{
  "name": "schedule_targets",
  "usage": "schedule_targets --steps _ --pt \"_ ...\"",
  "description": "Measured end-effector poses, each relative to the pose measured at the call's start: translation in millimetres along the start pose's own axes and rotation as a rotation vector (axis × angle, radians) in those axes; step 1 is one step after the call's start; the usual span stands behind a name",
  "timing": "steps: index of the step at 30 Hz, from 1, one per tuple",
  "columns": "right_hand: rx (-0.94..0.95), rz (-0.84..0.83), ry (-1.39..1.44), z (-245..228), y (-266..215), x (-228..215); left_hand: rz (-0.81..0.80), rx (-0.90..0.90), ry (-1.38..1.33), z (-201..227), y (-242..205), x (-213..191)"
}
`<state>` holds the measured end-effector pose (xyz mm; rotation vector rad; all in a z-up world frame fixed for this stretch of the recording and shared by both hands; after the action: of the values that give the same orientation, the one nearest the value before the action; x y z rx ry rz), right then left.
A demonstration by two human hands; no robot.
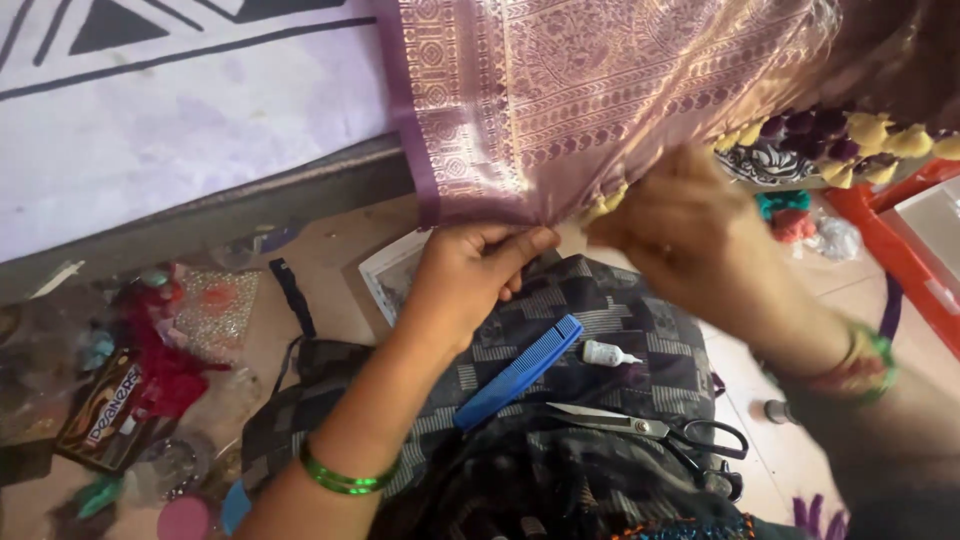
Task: Attaching and trimming decorative tassels on a purple saree border using thread and glue.
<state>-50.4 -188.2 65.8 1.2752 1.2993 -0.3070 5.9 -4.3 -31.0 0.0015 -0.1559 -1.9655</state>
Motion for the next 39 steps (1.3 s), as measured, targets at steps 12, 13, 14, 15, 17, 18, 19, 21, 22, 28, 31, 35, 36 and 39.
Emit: schedule_targets --steps 12,13,14,15,17,18,19,21,22,28,31,35,36,39 --pt "-0.594 -0.266 -0.023 -52.5 90.1 4.5 0.146 0.317 0.129 -16.7 -8.7 -1.1" --pt "-0.599 -0.268 -0.024 -55.0 92.0 7.0 0.151 0.319 0.127 -19.3 -9.5 3.1" --pt "-0.556 -0.285 -0.089 -55.6 94.8 11.3 0.234 0.319 0.074 -22.1 -10.7 4.2" --pt "-0.512 -0.301 -0.152 -56.2 97.5 15.7 0.318 0.318 0.021 -25.2 -12.5 5.1" --pt "-0.489 -0.312 -0.262 -54.2 98.8 25.1 0.366 0.322 -0.028 -9.6 -17.3 5.0" --pt "-0.459 -0.320 -0.371 -51.9 99.7 30.4 0.409 0.324 -0.076 -1.9 -20.1 4.4" --pt "-0.461 -0.319 -0.369 -55.8 98.7 30.0 0.411 0.324 -0.074 3.4 -22.6 3.3" --pt "-0.344 -0.347 -0.523 -56.0 97.3 29.9 0.571 0.773 0.477 33.9 -37.0 3.9" --pt "-0.341 -0.345 -0.522 -57.6 97.9 28.0 0.568 0.773 0.478 39.5 -40.1 3.2" --pt "-0.437 -0.250 -0.241 -47.3 78.0 5.7 0.524 0.759 0.573 26.3 -29.8 19.7" --pt "-0.298 -0.033 -0.087 -39.8 58.8 -10.7 0.247 0.151 -0.452 -48.1 -2.3 26.6" --pt "0.236 -0.328 0.295 -10.9 33.1 10.7 0.128 0.075 -0.932 -82.5 1.7 42.2" --pt "0.365 -0.319 0.438 -6.0 26.6 14.5 0.135 0.113 -0.976 -86.8 2.8 45.2" --pt "0.220 -0.202 0.290 6.2 18.9 6.0 0.197 0.177 -0.900 -74.2 -0.4 41.8"
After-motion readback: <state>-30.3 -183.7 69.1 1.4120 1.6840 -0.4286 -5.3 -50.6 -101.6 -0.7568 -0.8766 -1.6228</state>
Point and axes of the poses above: each hand's wrist, its own y-axis towards the middle knuckle, its own x-axis out of the palm, z = x × y, the point moved 4 cm from there along y, towards the middle knuckle, and after that the axes turned 8 degrees about x, right-handed, at the moved point
